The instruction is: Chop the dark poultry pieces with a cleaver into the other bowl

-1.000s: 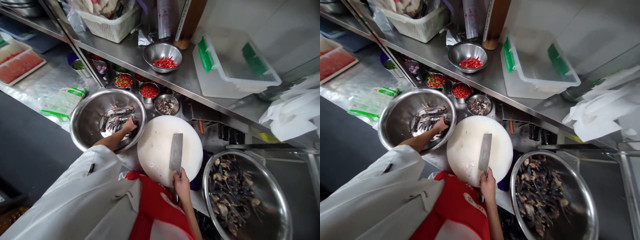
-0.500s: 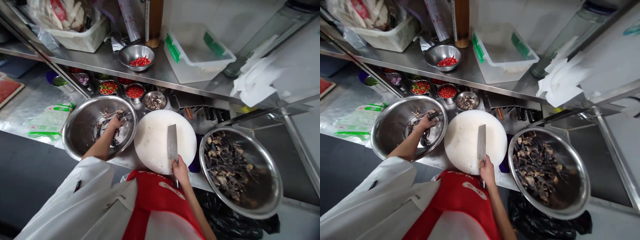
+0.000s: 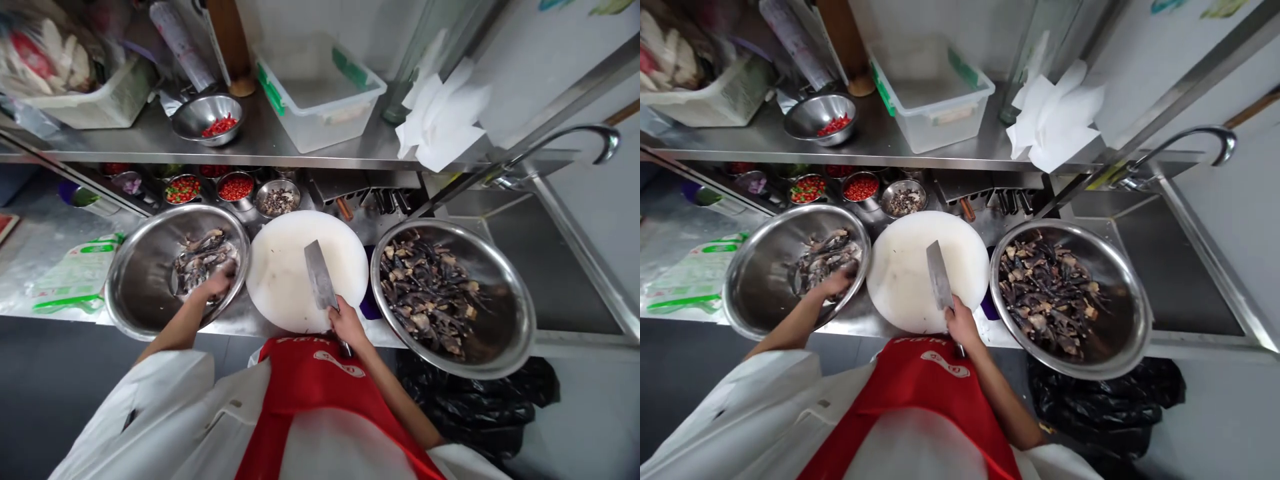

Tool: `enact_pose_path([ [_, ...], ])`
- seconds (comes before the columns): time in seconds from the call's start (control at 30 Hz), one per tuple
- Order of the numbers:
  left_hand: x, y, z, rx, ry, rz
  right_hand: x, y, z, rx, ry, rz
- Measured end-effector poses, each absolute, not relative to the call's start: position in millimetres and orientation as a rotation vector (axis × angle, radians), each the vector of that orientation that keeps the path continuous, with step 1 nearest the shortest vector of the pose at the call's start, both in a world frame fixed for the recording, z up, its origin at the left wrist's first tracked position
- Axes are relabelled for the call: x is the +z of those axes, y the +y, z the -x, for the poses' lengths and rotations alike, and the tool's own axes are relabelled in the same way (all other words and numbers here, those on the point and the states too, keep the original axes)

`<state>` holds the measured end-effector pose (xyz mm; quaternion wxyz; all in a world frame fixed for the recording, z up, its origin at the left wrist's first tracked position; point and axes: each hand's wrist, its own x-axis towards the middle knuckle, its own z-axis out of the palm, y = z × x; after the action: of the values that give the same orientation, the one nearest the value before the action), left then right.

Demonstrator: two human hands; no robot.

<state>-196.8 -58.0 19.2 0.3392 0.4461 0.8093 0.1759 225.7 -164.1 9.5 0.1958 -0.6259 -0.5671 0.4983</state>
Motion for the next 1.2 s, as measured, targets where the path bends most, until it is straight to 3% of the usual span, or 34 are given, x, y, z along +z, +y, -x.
enact_pose_path([
  [0.13, 53, -47, 203, 0.376, 2.041, -1.215, 9, -162, -236, 1.482, -1.563, 1.700],
  [0.3, 85, -11, 164, 1.038, 1.963, -1.063, 6, -163, -253, 1.621, -1.437, 1.628],
  [0.43, 68, 32, 83, 1.176, 1.606, -0.739, 6, -161, -267, 1.594, -1.397, 1.663],
  [0.6, 23, 57, 23, 0.856, 1.837, -0.832, 12, -159, -280, 1.573, -1.408, 1.691],
  [0.73, 0, 35, 21, 0.594, 2.002, -1.149, 9, -159, -288, 1.610, -1.350, 1.689],
  [0.83, -2, 1, 21, 0.598, 2.049, -1.132, 5, -158, -292, 1.622, -1.353, 1.671],
  [1.2, 17, -129, -14, 0.762, 1.391, -0.021, 19, -166, -305, 1.795, -1.534, 1.467],
])
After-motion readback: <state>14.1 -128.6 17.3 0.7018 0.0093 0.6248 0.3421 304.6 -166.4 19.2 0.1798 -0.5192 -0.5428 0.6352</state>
